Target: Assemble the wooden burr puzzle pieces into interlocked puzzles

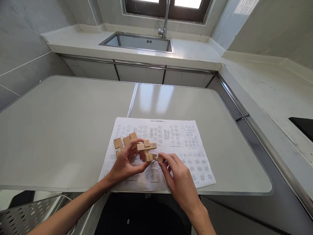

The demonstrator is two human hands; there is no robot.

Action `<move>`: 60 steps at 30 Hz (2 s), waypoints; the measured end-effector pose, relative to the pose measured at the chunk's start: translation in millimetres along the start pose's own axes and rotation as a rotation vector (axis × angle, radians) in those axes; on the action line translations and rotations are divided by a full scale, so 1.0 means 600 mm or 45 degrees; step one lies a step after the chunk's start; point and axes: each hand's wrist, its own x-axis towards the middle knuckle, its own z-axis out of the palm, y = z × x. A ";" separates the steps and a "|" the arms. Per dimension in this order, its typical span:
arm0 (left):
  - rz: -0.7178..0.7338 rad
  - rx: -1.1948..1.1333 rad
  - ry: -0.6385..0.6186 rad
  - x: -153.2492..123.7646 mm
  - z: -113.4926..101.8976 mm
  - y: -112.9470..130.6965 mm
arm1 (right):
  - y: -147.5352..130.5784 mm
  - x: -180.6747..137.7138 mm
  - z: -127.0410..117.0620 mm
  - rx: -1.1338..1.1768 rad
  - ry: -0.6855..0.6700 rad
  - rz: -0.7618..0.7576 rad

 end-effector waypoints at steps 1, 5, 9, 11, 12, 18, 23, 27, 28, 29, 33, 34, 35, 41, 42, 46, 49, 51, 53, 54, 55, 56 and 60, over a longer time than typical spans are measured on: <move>0.021 0.024 -0.022 0.000 0.000 0.000 | -0.003 -0.002 -0.003 -0.008 -0.004 -0.037; 0.113 0.105 -0.110 -0.002 0.001 -0.001 | -0.013 -0.006 -0.009 -0.052 0.074 -0.093; 0.182 0.193 -0.116 -0.005 0.004 -0.003 | -0.015 -0.008 -0.011 -0.096 0.124 -0.099; 0.199 0.206 -0.116 -0.006 0.005 -0.005 | -0.014 -0.010 -0.011 -0.104 0.129 -0.106; 0.205 0.207 -0.118 -0.006 0.006 -0.005 | -0.013 -0.010 -0.011 -0.109 0.128 -0.110; 0.239 0.232 -0.178 -0.010 0.007 -0.010 | -0.014 -0.010 -0.018 -0.129 0.090 -0.131; 0.247 0.251 -0.205 -0.012 0.008 -0.016 | -0.022 -0.004 -0.027 -0.039 -0.005 -0.127; 0.259 0.278 -0.204 -0.017 0.010 -0.024 | -0.027 -0.003 -0.027 0.004 -0.003 -0.114; 0.261 0.293 -0.203 -0.018 0.010 -0.026 | -0.028 -0.003 -0.026 0.010 -0.003 -0.114; 0.260 0.306 -0.202 -0.018 0.011 -0.027 | -0.029 -0.003 -0.026 0.014 -0.001 -0.116; 0.242 0.340 -0.215 -0.014 0.009 -0.025 | -0.033 -0.005 -0.028 0.025 0.002 -0.116; 0.233 0.346 -0.230 -0.011 0.008 -0.023 | -0.034 -0.005 -0.028 0.031 0.002 -0.112; 0.223 0.345 -0.248 -0.009 0.007 -0.022 | -0.036 -0.005 -0.029 0.039 0.005 -0.107; 0.179 0.239 -0.316 -0.006 0.004 -0.015 | -0.041 -0.005 -0.032 0.156 0.024 -0.121; 0.175 0.230 -0.311 -0.007 0.004 -0.014 | -0.041 -0.004 -0.032 0.192 0.037 -0.107; 0.139 0.183 -0.283 -0.008 0.001 -0.008 | -0.032 -0.004 -0.028 0.262 0.162 0.052; 0.125 0.149 -0.262 -0.007 -0.001 -0.002 | -0.022 -0.006 -0.019 0.282 0.163 0.138; 0.140 0.143 -0.263 -0.007 -0.001 -0.001 | -0.017 -0.008 -0.010 0.333 0.103 0.142; 0.155 0.147 -0.280 -0.009 -0.001 -0.002 | -0.015 -0.008 -0.002 0.374 0.064 0.150; 0.158 0.149 -0.290 -0.010 -0.001 -0.003 | -0.014 -0.009 0.000 0.391 0.050 0.152; 0.159 0.150 -0.300 -0.011 -0.002 -0.005 | -0.014 -0.009 0.003 0.410 0.037 0.154; 0.160 0.153 -0.309 -0.012 -0.002 -0.007 | -0.014 -0.009 0.004 0.431 0.019 0.155; 0.157 0.158 -0.349 -0.014 -0.006 -0.010 | -0.013 -0.011 0.004 0.540 -0.107 0.164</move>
